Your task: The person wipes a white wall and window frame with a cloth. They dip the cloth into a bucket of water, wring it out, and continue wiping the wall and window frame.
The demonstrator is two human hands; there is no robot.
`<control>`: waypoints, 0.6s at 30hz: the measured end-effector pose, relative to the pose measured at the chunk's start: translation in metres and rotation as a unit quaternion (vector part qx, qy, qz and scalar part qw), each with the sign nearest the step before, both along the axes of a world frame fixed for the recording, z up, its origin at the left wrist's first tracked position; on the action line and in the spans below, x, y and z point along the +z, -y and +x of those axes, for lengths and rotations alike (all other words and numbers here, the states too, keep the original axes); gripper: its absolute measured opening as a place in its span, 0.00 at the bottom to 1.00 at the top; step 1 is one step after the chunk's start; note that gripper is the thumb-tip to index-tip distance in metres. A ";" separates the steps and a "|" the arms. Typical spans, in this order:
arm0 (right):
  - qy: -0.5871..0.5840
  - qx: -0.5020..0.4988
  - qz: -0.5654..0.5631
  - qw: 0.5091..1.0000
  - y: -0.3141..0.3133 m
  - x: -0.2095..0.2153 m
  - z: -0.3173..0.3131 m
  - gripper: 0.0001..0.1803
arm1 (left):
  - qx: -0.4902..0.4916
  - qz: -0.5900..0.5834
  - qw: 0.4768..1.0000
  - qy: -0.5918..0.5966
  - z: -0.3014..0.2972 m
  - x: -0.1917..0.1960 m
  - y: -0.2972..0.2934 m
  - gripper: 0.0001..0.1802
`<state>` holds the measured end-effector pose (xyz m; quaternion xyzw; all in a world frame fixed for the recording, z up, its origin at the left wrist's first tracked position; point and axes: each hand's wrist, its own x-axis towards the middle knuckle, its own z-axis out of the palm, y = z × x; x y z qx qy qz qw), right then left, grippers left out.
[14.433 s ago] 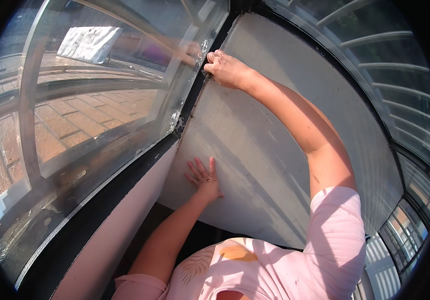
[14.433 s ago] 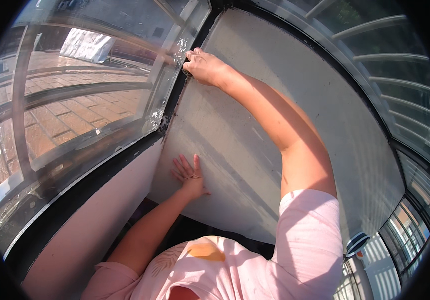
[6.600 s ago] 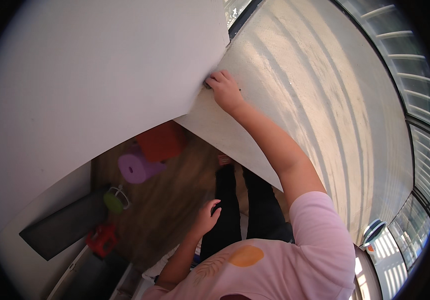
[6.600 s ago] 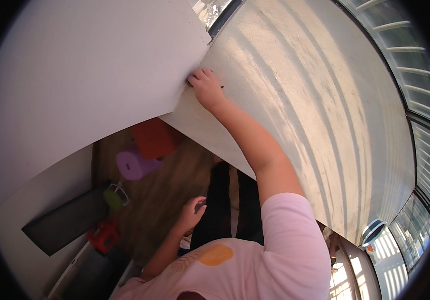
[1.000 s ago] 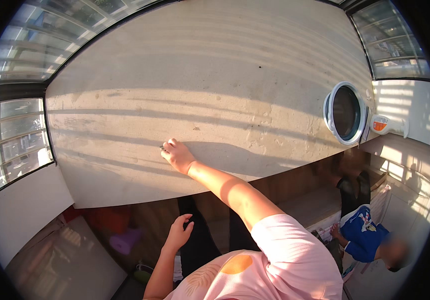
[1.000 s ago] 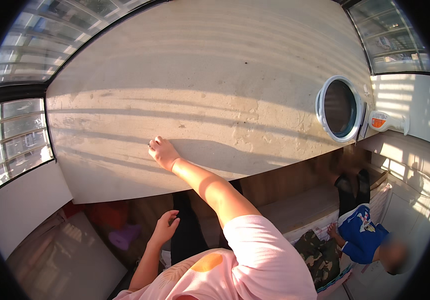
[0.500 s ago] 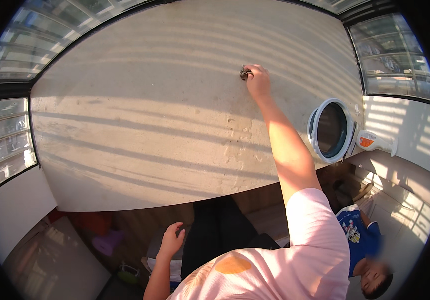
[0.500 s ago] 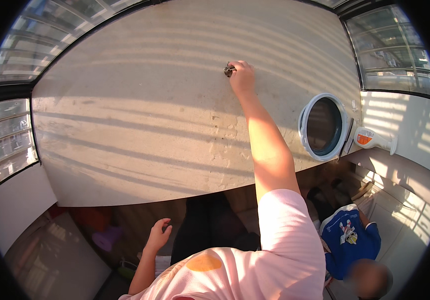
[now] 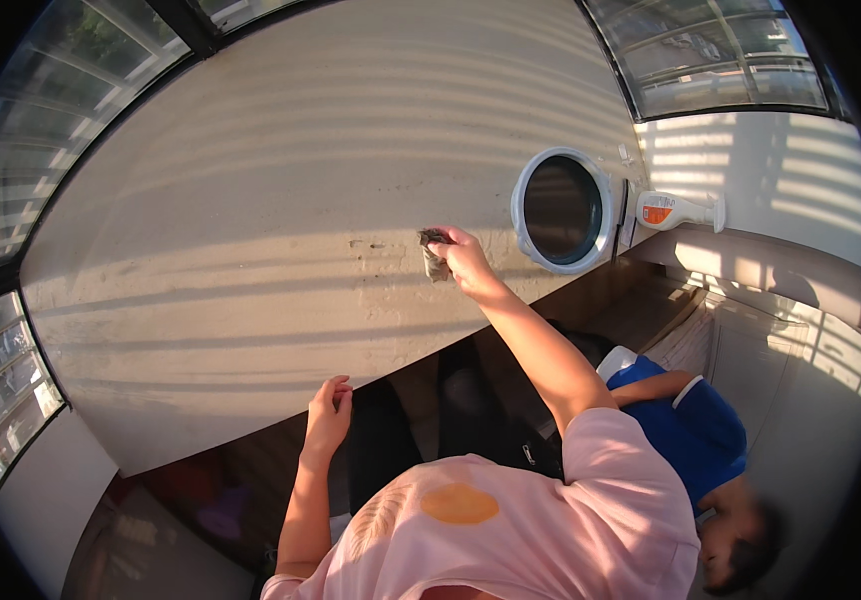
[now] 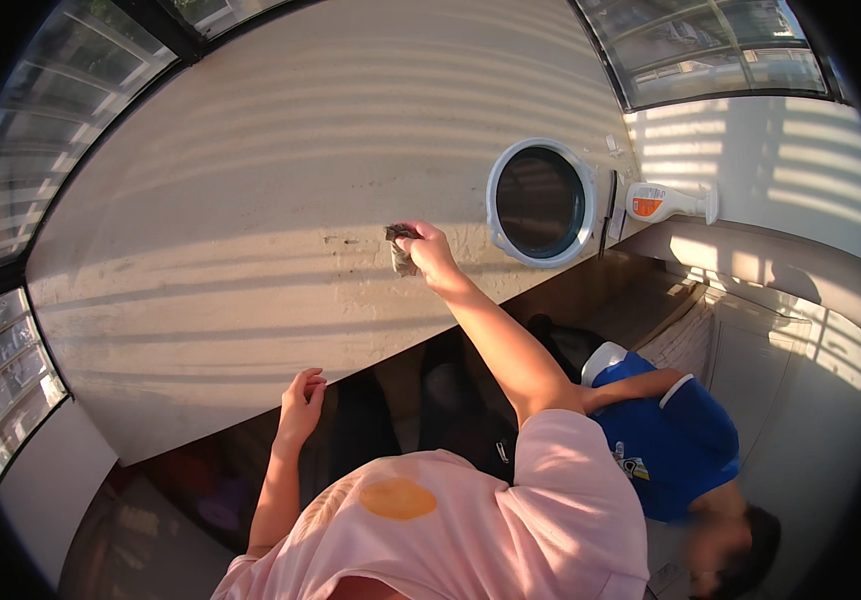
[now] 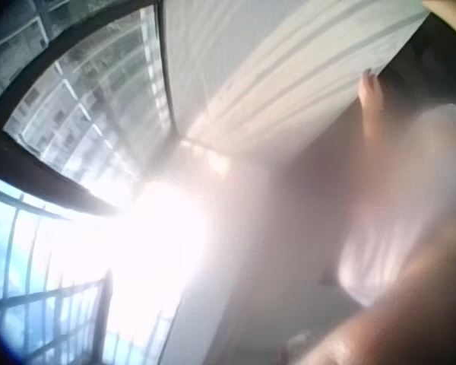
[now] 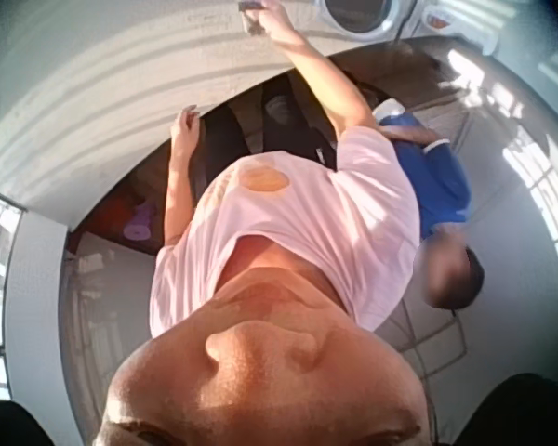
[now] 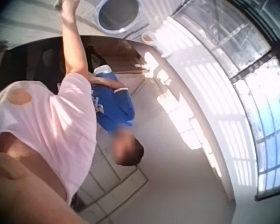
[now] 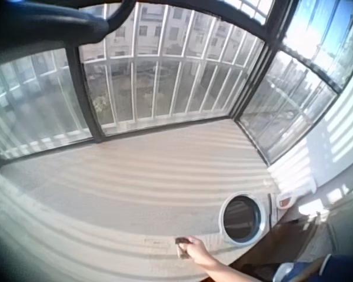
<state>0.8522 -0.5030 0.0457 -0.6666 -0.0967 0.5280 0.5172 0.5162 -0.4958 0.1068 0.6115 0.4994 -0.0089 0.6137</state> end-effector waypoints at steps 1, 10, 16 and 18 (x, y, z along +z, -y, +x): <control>-0.147 -0.023 0.027 0.989 0.015 0.003 0.020 0.09 | -0.014 0.030 0.999 0.004 0.012 0.000 0.002 0.14; -0.423 -0.178 0.081 0.885 0.090 0.068 0.110 0.13 | -0.040 0.049 0.998 0.015 0.131 0.048 0.047 0.14; -0.370 -0.168 0.002 0.914 0.148 0.101 0.159 0.13 | -0.109 0.072 0.991 0.019 0.190 0.089 0.065 0.14; -0.335 -0.132 -0.030 0.932 0.170 0.116 0.174 0.15 | -0.117 0.072 0.990 0.033 0.205 0.096 0.068 0.15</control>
